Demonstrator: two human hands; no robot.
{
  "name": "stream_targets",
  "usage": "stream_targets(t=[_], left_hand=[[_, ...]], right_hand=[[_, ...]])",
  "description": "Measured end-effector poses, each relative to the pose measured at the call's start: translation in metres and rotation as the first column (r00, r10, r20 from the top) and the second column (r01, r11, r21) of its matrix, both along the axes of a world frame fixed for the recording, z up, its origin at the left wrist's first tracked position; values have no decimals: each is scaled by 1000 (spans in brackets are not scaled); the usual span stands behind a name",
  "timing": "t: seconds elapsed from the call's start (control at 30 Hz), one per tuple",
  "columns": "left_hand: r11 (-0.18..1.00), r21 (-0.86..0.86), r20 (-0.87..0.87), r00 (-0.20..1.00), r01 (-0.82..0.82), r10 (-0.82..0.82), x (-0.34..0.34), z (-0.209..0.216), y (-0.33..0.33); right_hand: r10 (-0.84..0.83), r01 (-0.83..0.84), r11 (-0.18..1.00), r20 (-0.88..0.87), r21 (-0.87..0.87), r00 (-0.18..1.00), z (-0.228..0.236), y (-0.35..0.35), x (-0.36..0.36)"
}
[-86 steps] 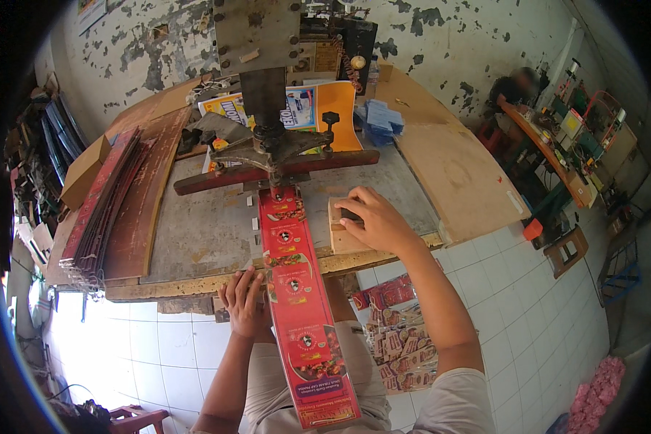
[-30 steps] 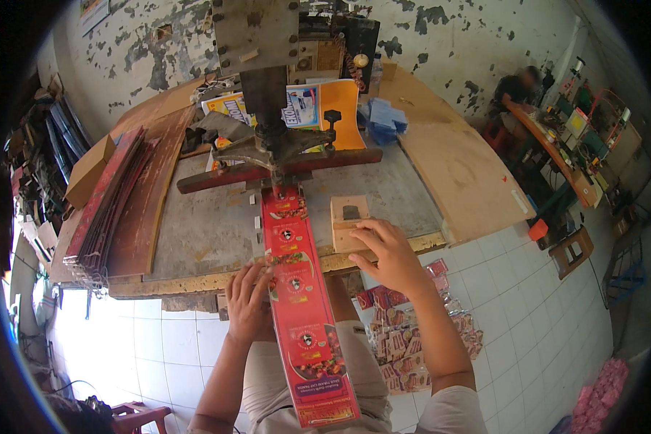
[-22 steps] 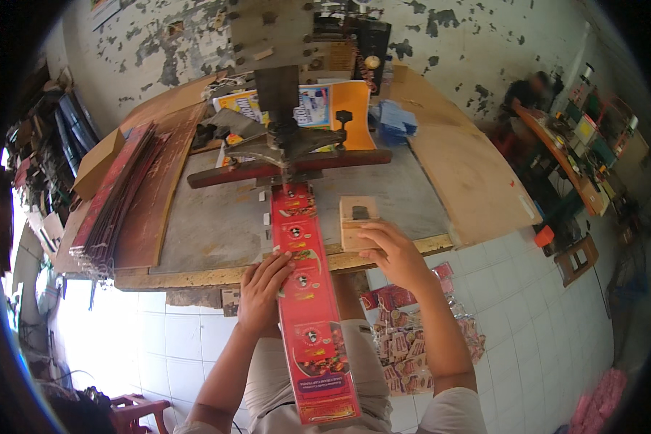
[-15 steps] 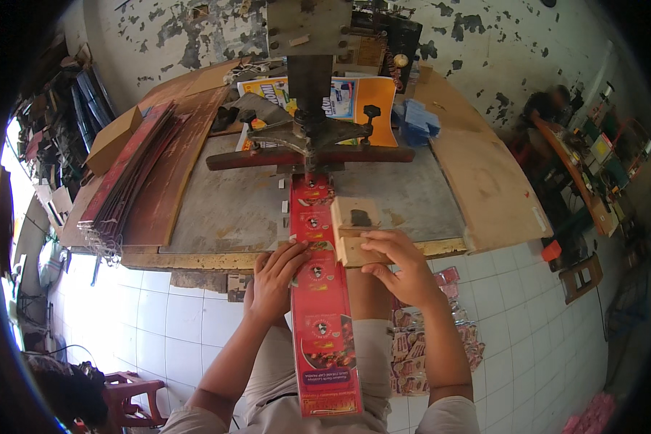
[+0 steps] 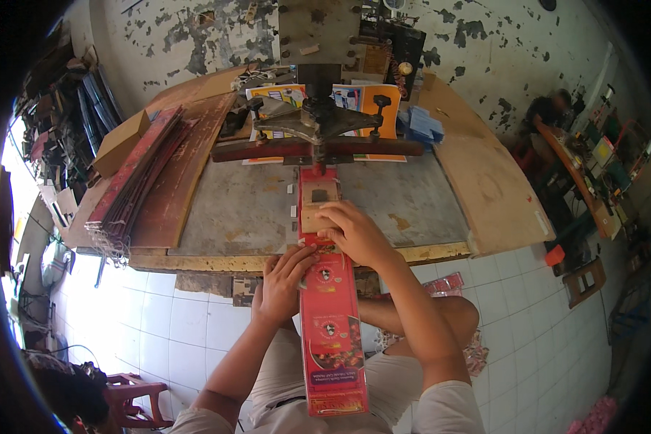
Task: The person places long red cardboard packaging strips onto a jig and uses a wooden block to apply adhesive labels to them.
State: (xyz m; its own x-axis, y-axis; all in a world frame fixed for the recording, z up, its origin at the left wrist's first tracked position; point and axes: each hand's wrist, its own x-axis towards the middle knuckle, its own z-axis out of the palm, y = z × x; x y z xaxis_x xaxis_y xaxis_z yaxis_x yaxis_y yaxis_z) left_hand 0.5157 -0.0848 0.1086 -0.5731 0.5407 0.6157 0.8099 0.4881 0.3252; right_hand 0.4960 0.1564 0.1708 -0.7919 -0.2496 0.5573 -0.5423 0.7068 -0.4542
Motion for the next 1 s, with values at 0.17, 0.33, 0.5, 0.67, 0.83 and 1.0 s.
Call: stream_targets(t=[0.17, 0.33, 0.5, 0.67, 0.83, 1.0], left_hand=[[1000, -4, 4, 1000, 1, -1, -2, -2, 0], [1000, -16, 3, 1000, -15, 15, -3, -3, 0], [1000, 0, 19, 1000, -13, 13, -2, -4, 1], [1000, -5, 4, 1000, -18, 18, -3, -3, 1], [1000, 1, 8, 1000, -14, 14, -3, 0, 1], [1000, -1, 6, 1000, -14, 14, -4, -2, 0]], right_hand=[[-39, 40, 999, -67, 18, 997, -13, 4, -34], [-48, 50, 999, -74, 17, 996, -15, 4, -40], [-53, 53, 999, -53, -3, 997, -16, 4, -36], [-50, 49, 999, -30, -22, 998, -12, 2, -35], [-61, 61, 996, 5, -67, 998, -15, 4, -36], [-71, 70, 996, -17, -61, 997, -17, 5, -40]])
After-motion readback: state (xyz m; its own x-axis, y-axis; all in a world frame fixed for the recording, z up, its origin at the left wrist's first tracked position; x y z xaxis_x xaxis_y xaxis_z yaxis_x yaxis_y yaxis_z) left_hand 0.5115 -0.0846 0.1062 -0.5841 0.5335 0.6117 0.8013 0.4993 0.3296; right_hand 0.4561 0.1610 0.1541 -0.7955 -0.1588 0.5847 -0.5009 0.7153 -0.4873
